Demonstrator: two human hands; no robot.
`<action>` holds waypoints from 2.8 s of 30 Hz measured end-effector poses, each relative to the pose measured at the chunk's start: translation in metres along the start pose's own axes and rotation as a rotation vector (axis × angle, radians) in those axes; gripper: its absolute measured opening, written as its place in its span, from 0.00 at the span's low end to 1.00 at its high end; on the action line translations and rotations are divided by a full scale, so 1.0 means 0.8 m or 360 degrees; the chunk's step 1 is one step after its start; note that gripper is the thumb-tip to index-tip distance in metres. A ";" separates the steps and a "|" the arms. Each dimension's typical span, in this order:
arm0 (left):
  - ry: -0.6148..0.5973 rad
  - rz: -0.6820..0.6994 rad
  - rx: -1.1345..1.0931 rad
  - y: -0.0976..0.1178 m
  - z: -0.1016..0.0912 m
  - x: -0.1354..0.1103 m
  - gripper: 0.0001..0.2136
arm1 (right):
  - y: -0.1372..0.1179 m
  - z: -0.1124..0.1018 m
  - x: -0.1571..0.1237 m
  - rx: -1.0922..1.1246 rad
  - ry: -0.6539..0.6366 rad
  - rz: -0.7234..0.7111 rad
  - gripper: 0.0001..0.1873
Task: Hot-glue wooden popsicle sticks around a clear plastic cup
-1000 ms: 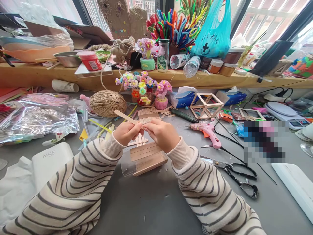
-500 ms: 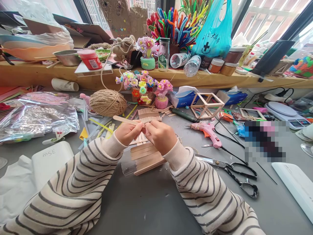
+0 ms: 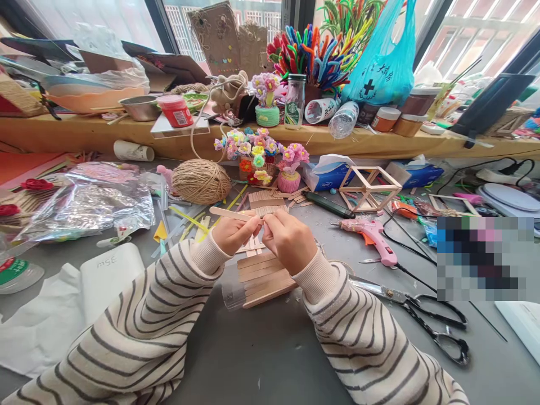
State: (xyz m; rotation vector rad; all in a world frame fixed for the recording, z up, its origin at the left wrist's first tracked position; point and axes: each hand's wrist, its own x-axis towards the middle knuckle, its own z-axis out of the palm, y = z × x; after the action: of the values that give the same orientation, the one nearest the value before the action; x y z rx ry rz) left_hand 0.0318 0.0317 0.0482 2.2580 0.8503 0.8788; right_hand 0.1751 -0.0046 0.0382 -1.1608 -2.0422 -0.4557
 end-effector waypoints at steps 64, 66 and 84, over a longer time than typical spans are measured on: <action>0.0069 0.0171 0.0404 -0.009 0.004 -0.002 0.14 | -0.007 -0.017 0.002 -0.0206 -0.0430 -0.0031 0.12; 0.0077 0.0190 0.0439 -0.007 0.004 -0.002 0.14 | -0.012 -0.013 0.000 -0.0300 -0.0306 -0.0055 0.13; 0.0040 0.0187 0.0474 0.004 -0.001 -0.001 0.13 | -0.017 -0.009 -0.001 -0.0349 -0.0139 0.0000 0.12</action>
State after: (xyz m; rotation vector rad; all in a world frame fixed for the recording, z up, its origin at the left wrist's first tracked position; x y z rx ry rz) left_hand 0.0321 0.0297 0.0504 2.5815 0.9189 0.8832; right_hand 0.1672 -0.0169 0.0431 -1.3311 -2.1065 -0.6527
